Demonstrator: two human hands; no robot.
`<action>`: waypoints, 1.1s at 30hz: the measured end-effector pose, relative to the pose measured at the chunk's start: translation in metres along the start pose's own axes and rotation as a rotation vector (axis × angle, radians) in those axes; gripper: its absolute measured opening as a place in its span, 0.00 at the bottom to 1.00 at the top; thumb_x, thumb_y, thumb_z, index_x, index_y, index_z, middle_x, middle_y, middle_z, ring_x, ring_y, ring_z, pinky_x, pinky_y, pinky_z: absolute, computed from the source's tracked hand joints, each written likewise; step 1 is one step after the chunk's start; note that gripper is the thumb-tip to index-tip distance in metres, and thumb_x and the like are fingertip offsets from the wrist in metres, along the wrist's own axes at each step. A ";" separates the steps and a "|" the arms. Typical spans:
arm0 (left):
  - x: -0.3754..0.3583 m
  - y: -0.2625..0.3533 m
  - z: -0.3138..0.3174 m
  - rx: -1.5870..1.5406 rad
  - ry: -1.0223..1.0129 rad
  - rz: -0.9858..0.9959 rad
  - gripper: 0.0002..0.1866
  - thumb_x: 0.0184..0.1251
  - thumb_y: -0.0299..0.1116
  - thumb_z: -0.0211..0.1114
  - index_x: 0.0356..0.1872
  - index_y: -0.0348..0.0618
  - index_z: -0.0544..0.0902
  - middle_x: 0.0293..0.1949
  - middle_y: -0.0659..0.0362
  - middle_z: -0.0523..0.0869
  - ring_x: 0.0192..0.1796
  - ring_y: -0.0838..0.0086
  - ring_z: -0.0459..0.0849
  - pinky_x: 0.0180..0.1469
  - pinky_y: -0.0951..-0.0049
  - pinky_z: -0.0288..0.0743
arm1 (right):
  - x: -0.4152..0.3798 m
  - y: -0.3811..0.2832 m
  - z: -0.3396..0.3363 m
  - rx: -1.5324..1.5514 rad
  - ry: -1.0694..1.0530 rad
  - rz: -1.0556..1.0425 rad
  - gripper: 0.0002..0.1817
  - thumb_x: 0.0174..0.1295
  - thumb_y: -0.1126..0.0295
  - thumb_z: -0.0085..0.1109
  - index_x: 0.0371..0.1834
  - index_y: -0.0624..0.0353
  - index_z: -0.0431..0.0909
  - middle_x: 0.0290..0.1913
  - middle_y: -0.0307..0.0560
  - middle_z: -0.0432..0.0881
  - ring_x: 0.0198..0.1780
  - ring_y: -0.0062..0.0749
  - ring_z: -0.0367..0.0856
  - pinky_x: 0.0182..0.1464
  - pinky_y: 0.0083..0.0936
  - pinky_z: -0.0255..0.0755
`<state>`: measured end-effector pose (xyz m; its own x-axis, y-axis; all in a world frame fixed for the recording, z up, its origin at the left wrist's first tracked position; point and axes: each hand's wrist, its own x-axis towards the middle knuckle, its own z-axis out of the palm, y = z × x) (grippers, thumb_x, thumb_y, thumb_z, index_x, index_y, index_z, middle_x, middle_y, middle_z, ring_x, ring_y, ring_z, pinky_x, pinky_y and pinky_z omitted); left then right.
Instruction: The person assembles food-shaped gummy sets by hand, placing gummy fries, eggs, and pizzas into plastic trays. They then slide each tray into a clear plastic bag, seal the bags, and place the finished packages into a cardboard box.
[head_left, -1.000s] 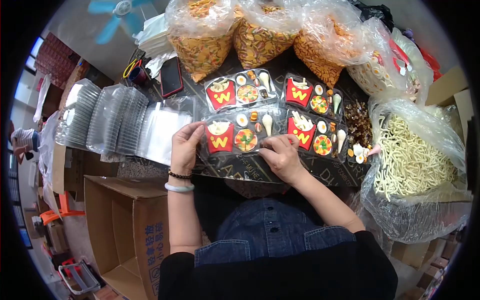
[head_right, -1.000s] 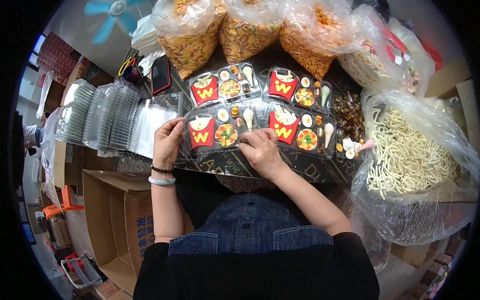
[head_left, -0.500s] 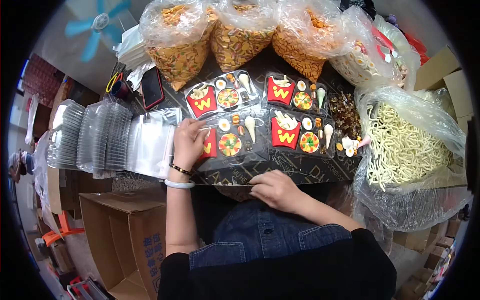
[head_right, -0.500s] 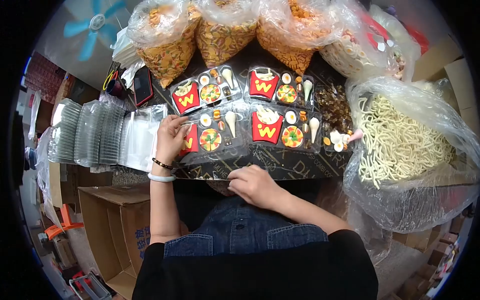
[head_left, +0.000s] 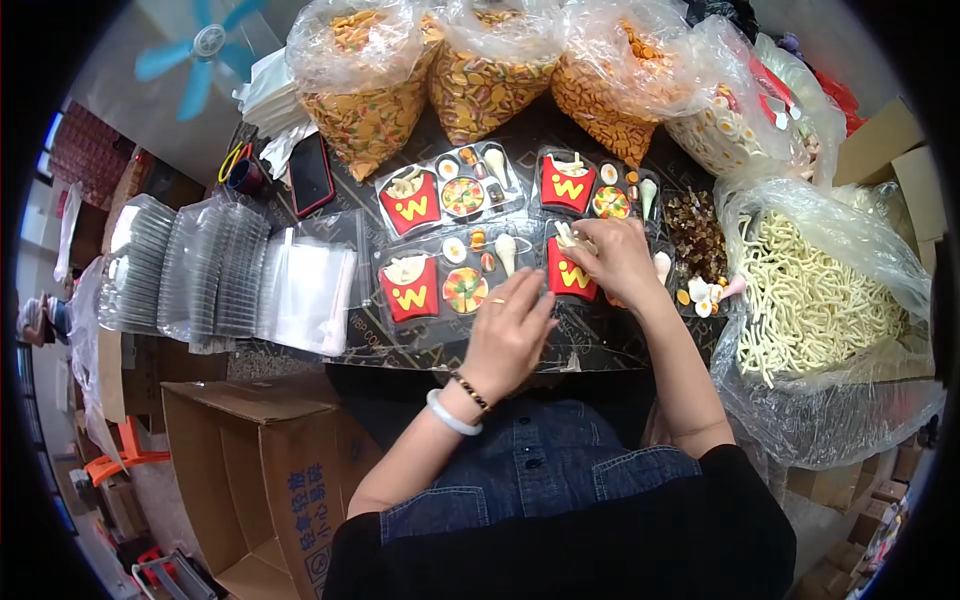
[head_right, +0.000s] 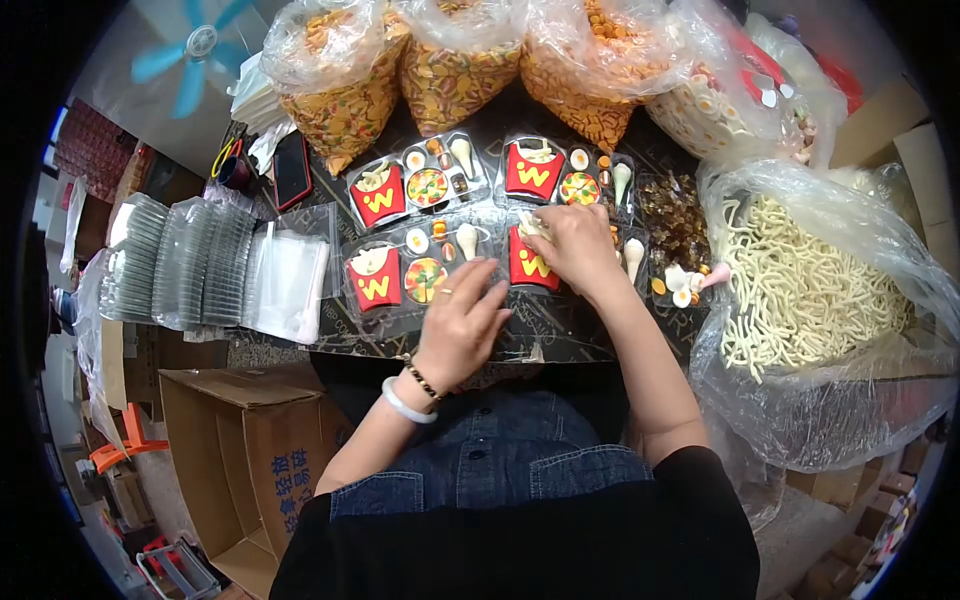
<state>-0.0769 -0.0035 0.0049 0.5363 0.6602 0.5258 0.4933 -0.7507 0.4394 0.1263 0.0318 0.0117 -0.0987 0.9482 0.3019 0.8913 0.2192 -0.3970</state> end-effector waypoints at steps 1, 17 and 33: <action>0.005 0.003 0.013 -0.018 -0.037 0.024 0.19 0.50 0.27 0.69 0.46 0.36 0.79 0.55 0.48 0.75 0.60 0.53 0.72 0.59 0.58 0.68 | 0.005 -0.002 0.002 0.013 -0.066 0.074 0.13 0.52 0.64 0.64 0.38 0.58 0.82 0.31 0.47 0.83 0.41 0.39 0.80 0.52 0.35 0.62; 0.007 -0.004 0.064 0.194 -0.037 0.021 0.16 0.55 0.27 0.59 0.47 0.40 0.81 0.56 0.46 0.73 0.61 0.57 0.70 0.67 0.54 0.59 | 0.001 0.000 0.011 0.059 -0.252 0.037 0.11 0.62 0.64 0.51 0.33 0.58 0.80 0.32 0.46 0.82 0.42 0.38 0.78 0.65 0.46 0.47; 0.006 -0.007 0.061 0.192 -0.092 0.019 0.16 0.53 0.25 0.58 0.45 0.42 0.81 0.56 0.46 0.72 0.62 0.55 0.69 0.68 0.53 0.58 | -0.011 0.001 0.026 0.039 -0.154 0.111 0.12 0.65 0.64 0.47 0.36 0.57 0.79 0.36 0.47 0.81 0.45 0.40 0.78 0.67 0.57 0.36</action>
<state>-0.0353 0.0070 -0.0391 0.6025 0.6519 0.4604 0.5992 -0.7506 0.2786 0.1171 0.0273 -0.0152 -0.0701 0.9904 0.1192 0.8830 0.1172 -0.4545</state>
